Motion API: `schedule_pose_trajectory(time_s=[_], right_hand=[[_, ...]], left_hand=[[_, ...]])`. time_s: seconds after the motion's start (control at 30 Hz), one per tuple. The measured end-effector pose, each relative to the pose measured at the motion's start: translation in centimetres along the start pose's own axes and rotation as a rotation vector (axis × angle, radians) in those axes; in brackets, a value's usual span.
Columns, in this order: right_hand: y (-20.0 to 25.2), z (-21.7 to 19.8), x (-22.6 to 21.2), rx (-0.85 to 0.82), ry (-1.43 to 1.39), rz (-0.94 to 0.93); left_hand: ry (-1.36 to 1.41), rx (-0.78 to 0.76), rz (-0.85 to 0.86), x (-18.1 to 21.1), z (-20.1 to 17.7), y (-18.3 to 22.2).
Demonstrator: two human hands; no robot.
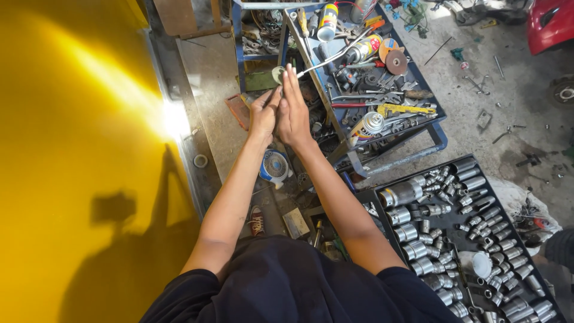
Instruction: Inspecting and cleaning various small mechanical components at a workbench in an auto repair shop.
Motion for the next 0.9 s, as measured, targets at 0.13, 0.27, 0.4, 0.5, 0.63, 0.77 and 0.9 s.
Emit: schedule_pose_trajectory(time_s=[0.13, 0.27, 0.4, 0.5, 0.63, 0.77, 0.9], right_hand=[[1.0, 0.8, 0.3, 0.003, -0.044, 0.058], [0.9, 1.0, 1.2, 0.043, -0.065, 0.093], [2.0, 1.6, 1.3, 0.042, -0.089, 0.146], [3.0, 2.1, 2.1, 0.036, -0.077, 0.135], [2.4, 1.6, 2.7, 0.039, -0.079, 0.178], [4.2, 1.1, 2.2, 0.014, -0.055, 0.169], [3.1, 0.7, 4.0, 0.032, -0.067, 0.193]], left_hand=[[0.072, -0.013, 0.080, -1.3, -0.5, -1.2], [0.079, 0.010, 0.048, -2.3, -0.5, -1.3], [0.016, 0.039, 0.033, -3.6, -1.3, -1.6], [0.250, -0.051, 0.039, -3.6, -1.1, -1.7], [-0.098, 0.082, -0.136, -6.1, -1.8, -1.9], [0.136, 0.012, -0.022, -6.9, -1.7, -2.3], [-0.069, 0.082, -0.118, -6.5, -1.0, -1.5]])
Point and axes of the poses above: each hand's wrist, its own y-axis away from the middle knuckle, its own z-axis out of the palm, x = y × z, the point moved 6 cm from there along -y, towards the middle knuckle, and after that the axes turned 2 degrees about -y, right-handed, at the moved point
